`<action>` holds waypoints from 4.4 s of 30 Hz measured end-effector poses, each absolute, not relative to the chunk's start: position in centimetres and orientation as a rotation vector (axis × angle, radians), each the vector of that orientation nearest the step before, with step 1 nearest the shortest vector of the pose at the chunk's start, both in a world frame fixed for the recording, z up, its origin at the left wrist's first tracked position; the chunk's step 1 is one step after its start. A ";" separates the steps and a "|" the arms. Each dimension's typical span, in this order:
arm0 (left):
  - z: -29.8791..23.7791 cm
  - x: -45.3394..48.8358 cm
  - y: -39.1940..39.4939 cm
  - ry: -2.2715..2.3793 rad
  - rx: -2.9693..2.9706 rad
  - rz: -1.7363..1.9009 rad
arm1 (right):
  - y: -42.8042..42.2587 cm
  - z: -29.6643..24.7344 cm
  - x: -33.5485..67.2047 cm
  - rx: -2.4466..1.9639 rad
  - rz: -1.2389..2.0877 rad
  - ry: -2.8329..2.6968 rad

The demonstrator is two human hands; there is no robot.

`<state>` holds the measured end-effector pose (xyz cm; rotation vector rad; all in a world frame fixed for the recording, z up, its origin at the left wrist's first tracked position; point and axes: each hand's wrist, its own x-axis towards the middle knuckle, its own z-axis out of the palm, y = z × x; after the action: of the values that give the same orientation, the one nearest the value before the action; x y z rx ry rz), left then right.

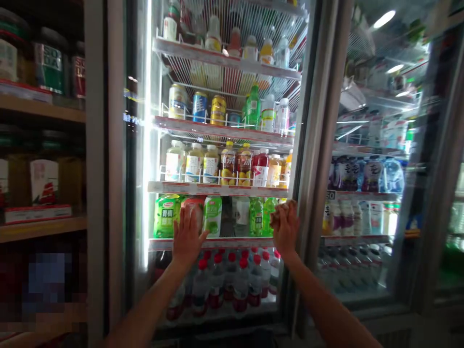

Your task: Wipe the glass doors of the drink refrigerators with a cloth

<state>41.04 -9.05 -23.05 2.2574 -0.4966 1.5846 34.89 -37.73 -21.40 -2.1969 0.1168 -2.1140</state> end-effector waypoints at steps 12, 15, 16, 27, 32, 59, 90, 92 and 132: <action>-23.1 40.9 -9.1 -0.506 2.235 1.570 | -38.0 -21.6 34.4 -2.340 -2.096 -0.060; -23.3 40.9 -9.2 -0.493 2.249 1.548 | -38.5 -21.7 34.5 -2.251 -2.093 0.145; -23.4 40.9 -9.2 -0.493 2.254 1.543 | -37.5 -21.9 34.8 -2.264 -2.079 0.122; -23.5 40.7 -9.4 -0.484 2.257 1.502 | -38.8 -23.5 34.3 -2.284 -2.107 0.141; -23.6 40.8 -9.5 -0.470 2.247 1.528 | -33.8 -24.2 35.5 -2.332 -2.014 -0.094; -24.5 40.8 -9.3 -0.478 2.370 1.523 | -34.1 -22.8 35.7 -2.324 -2.100 -0.099; -25.7 41.0 -3.6 -0.394 2.307 1.560 | -29.0 -22.9 37.0 -2.381 -2.065 -0.304; -25.7 40.9 -3.5 -0.402 2.309 1.552 | -25.7 -23.9 37.5 -2.467 -1.980 -0.540; -26.3 40.0 9.3 -0.018 2.505 1.411 | -6.8 -21.7 41.3 -2.602 -1.555 -1.754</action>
<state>39.96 9.29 -26.34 2.5047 -0.0181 1.4106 41.27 -6.83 -21.66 -2.6022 -1.7536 -1.5547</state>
